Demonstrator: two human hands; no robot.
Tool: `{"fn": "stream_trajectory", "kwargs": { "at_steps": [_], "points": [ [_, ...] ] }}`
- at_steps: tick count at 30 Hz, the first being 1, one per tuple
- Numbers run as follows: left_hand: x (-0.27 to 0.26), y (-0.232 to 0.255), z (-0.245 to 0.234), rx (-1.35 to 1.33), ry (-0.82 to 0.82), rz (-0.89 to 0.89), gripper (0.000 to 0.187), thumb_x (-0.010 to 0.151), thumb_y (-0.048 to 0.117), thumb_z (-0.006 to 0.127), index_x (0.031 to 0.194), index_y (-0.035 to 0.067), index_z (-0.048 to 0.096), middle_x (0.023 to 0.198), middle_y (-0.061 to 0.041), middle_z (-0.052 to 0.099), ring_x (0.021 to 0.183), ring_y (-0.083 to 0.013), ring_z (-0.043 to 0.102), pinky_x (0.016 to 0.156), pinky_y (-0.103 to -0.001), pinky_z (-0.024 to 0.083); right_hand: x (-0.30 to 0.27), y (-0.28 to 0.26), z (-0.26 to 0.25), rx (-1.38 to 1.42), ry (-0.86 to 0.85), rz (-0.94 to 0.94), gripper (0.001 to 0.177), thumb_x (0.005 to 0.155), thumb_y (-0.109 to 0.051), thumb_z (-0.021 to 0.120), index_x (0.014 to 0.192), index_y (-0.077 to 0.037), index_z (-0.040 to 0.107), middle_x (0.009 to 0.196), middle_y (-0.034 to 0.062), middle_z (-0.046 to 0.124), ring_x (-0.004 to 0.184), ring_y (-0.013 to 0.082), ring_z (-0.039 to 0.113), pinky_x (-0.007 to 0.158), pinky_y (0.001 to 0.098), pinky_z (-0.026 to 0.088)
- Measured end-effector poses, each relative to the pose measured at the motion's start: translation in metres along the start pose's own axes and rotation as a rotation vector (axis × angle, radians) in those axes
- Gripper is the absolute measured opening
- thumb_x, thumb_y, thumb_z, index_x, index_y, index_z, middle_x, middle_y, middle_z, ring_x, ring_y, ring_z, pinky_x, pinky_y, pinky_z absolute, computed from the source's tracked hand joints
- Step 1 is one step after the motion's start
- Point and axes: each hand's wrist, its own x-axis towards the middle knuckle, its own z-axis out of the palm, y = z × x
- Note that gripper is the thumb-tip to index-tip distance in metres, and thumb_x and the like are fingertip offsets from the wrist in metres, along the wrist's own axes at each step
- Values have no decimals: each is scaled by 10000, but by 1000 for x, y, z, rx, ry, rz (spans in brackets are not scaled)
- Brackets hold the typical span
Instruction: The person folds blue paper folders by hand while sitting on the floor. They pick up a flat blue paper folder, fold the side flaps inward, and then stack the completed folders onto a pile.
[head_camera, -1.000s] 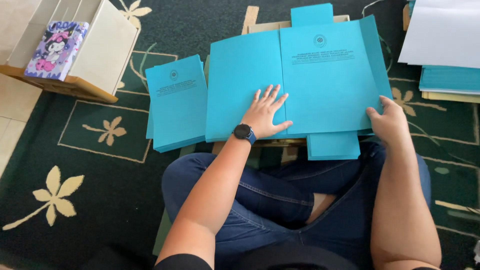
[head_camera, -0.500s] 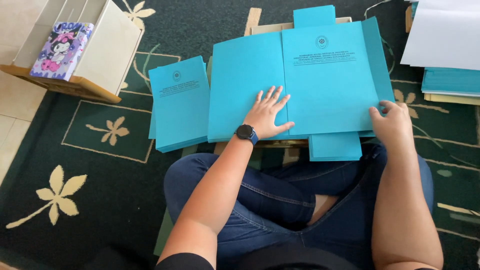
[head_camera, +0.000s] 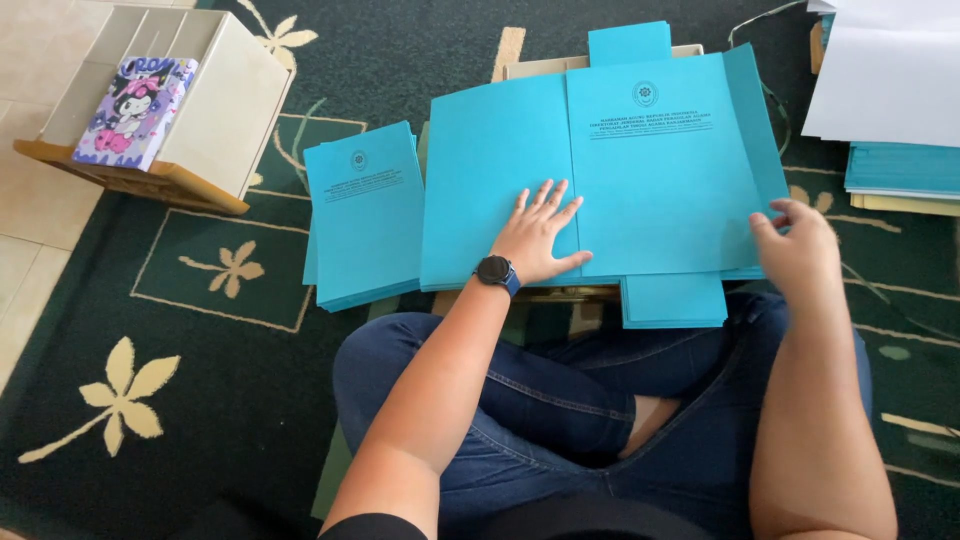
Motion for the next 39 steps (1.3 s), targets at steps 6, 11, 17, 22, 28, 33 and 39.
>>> {"fn": "stream_trajectory", "kwargs": {
  "at_steps": [6, 11, 17, 22, 28, 33, 39],
  "points": [
    [1, -1, 1, -14, 4, -3, 969, 900, 802, 383, 1618, 155, 310, 1706, -161, 152, 1586, -345, 89, 1271, -590, 61, 6, -10, 7, 1817, -281, 238, 385, 1083, -383, 524, 1163, -53, 705, 1249, 189, 757, 1047, 307, 740, 930, 406, 590],
    [6, -15, 25, 3, 54, -21, 969, 873, 840, 512, 1609, 222, 385, 1726, -115, 218, 1601, -350, 177, 1290, -613, 117, -13, -57, 35, 1755, -468, 155, 536, 1067, -346, 415, 1504, -57, 526, 1469, 164, 593, 1266, 323, 616, 1028, 412, 537],
    [8, -21, 33, -6, 100, -30, 807, 938, 729, 555, 1582, 260, 428, 1709, -67, 285, 1596, -308, 213, 1300, -582, 133, -39, -97, 72, 1317, -558, 12, 588, 1079, -434, 333, 1566, -108, 383, 1558, 114, 331, 1370, 331, 383, 1124, 437, 361],
    [9, -17, 22, -40, 120, -27, 557, 1022, 392, 587, 1541, 212, 501, 1661, -88, 378, 1569, -318, 284, 1273, -600, 185, -37, -99, 83, 984, -603, -100, 633, 1087, -497, 270, 1612, -143, 274, 1624, 84, 133, 1448, 343, 209, 1196, 462, 229],
    [10, -36, 20, -365, 221, -163, 468, 1090, 402, 453, 1495, 189, 547, 1564, -106, 506, 1479, -327, 424, 1229, -566, 316, -38, -111, 102, 539, -647, -248, 700, 1098, -579, 183, 1673, -184, 127, 1713, 53, -132, 1552, 368, -23, 1292, 501, 55],
    [-26, -38, -54, -1015, 702, -147, 455, 1141, 278, 387, 1380, -17, 637, 1381, -274, 622, 1363, -392, 540, 1203, -534, 367, -35, -105, 116, 195, -619, -466, 620, 1140, -468, 124, 1690, -181, 131, 1753, 139, -7, 1565, 404, -185, 1300, 522, -35],
    [-104, 7, -156, -809, 1165, -190, 520, 1143, 337, 244, 1361, 72, 635, 1318, -162, 685, 1272, -280, 635, 1148, -424, 423, -20, -98, 134, 44, -596, -490, 668, 1135, -527, 51, 1695, -173, 141, 1760, 124, 16, 1574, 410, -201, 1305, 516, -40]
  ]
}}
